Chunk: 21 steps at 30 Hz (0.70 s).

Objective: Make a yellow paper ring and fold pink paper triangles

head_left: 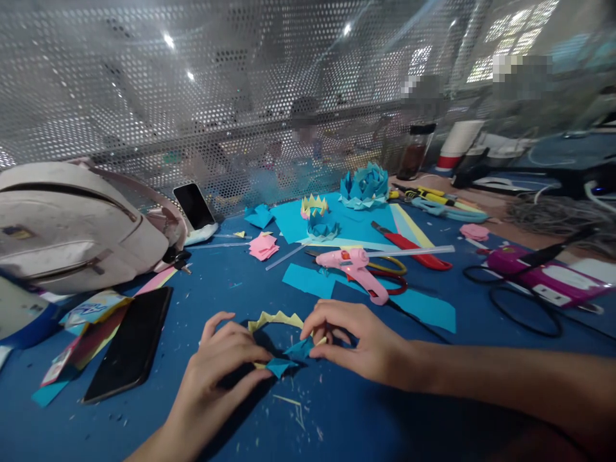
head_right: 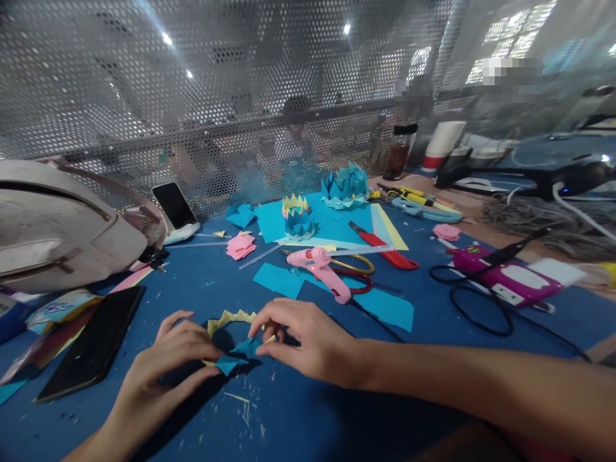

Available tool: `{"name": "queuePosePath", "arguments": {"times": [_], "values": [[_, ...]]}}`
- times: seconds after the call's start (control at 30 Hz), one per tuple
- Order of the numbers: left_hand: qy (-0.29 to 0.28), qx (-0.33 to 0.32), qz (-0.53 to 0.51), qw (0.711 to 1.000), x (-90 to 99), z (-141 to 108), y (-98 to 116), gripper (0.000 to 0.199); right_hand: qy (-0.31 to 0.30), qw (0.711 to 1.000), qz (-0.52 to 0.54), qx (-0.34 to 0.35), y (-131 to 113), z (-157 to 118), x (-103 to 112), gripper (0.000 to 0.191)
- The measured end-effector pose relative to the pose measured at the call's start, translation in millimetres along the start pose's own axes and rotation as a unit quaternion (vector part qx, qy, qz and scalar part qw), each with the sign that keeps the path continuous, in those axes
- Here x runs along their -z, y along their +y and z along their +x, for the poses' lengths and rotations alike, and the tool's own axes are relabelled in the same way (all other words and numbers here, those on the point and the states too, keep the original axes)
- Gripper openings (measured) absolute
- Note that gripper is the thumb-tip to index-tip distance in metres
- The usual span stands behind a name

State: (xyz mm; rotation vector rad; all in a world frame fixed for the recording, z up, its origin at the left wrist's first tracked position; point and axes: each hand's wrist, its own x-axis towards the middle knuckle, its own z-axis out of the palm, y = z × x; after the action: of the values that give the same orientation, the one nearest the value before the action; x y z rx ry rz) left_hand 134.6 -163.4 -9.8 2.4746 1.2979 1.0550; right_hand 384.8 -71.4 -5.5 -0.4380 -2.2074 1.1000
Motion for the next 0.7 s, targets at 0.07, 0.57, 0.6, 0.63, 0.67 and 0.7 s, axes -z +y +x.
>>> {"name": "queuePosePath", "arguments": {"times": [0.07, 0.57, 0.6, 0.63, 0.67, 0.7], "values": [[0.005, 0.000, 0.000, 1.000, -0.9, 0.5, 0.3, 0.008, -0.010, 1.000, -0.007, 0.010, 0.4, -0.4, 0.2, 0.011], [0.005, 0.015, -0.017, 1.000, -3.4, 1.5, -4.4, 0.009, -0.031, 0.999, -0.023, 0.013, 3.6, 2.1, 1.0, 0.005], [0.005, 0.014, -0.016, 1.000, -3.4, 1.9, -4.2, 0.009, -0.031, 0.999, -0.024, 0.017, 4.4, 1.8, 0.9, 0.005], [0.005, 0.013, -0.015, 1.000, -3.6, 2.2, -3.9, 0.009, -0.031, 0.999, -0.025, 0.020, 5.3, 1.6, 0.9, 0.004], [0.006, 0.012, -0.015, 1.000, -3.9, 2.4, -3.6, 0.009, -0.032, 0.999, -0.028, 0.021, 6.1, 1.6, 1.0, 0.004], [0.006, 0.012, -0.015, 1.000, -4.3, 2.6, -3.4, 0.009, -0.034, 0.999, -0.030, 0.022, 6.7, 1.8, 1.2, 0.003]]}}
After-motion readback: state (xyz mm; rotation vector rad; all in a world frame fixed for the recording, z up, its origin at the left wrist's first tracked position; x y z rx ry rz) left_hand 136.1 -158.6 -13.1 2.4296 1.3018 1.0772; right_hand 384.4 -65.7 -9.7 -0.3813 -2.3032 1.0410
